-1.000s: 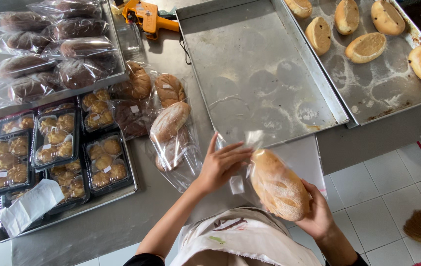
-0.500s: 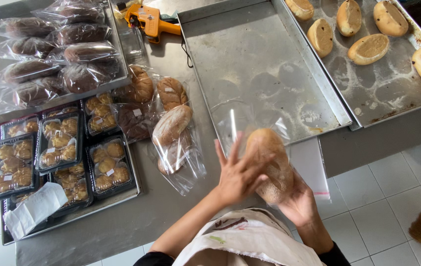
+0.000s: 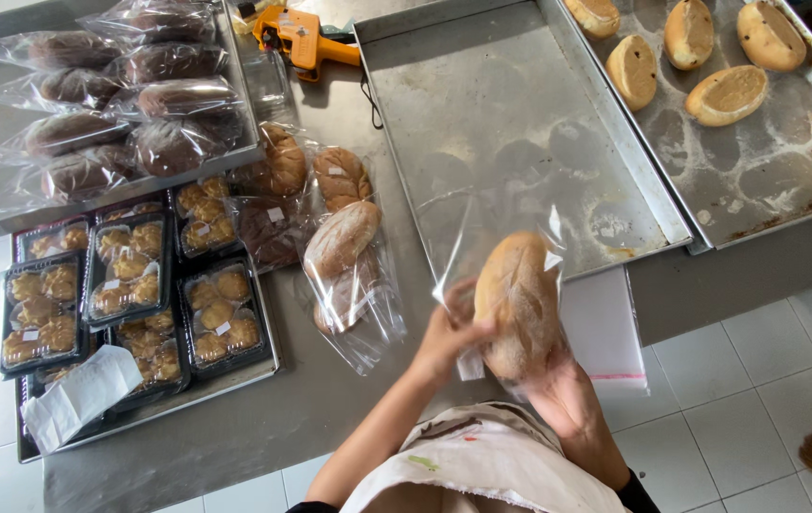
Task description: The person picks up bread loaves from a tray, inserts them into individual plastic bags, and arranges the bagged bread on a metal surface.
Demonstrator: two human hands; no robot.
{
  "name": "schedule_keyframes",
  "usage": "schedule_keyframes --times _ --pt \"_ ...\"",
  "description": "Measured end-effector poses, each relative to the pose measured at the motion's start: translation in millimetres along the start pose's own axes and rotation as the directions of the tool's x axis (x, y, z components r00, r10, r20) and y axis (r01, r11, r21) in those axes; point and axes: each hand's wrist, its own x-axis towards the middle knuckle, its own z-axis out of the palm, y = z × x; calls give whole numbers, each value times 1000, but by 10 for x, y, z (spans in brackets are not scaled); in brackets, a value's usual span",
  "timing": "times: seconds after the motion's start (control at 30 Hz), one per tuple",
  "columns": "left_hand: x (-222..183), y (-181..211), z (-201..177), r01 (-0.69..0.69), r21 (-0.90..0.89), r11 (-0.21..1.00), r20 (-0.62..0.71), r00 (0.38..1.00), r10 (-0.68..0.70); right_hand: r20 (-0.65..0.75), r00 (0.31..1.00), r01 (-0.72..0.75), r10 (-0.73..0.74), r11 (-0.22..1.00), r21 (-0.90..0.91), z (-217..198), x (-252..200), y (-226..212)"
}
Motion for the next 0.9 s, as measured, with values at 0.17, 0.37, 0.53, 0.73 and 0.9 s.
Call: schedule_keyframes --times 0.17,0.37,0.53,0.73,0.9 --pt "-21 313 51 -115 -145 983 -47 993 110 -44 994 -104 102 992 -66 176 23 80" --pt "-310 194 127 -94 -172 981 -34 995 90 -71 996 -56 49 992 -113 219 54 201" --pt "-455 185 74 -178 -49 983 35 983 180 -109 994 11 -18 998 -68 350 9 283" --pt "-434 53 -475 -195 -61 979 -88 978 189 20 998 67 -64 974 -217 770 124 426" --pt "-130 365 -1723 -335 -202 920 -325 909 260 372 927 175 55 814 -555 1187 222 609"
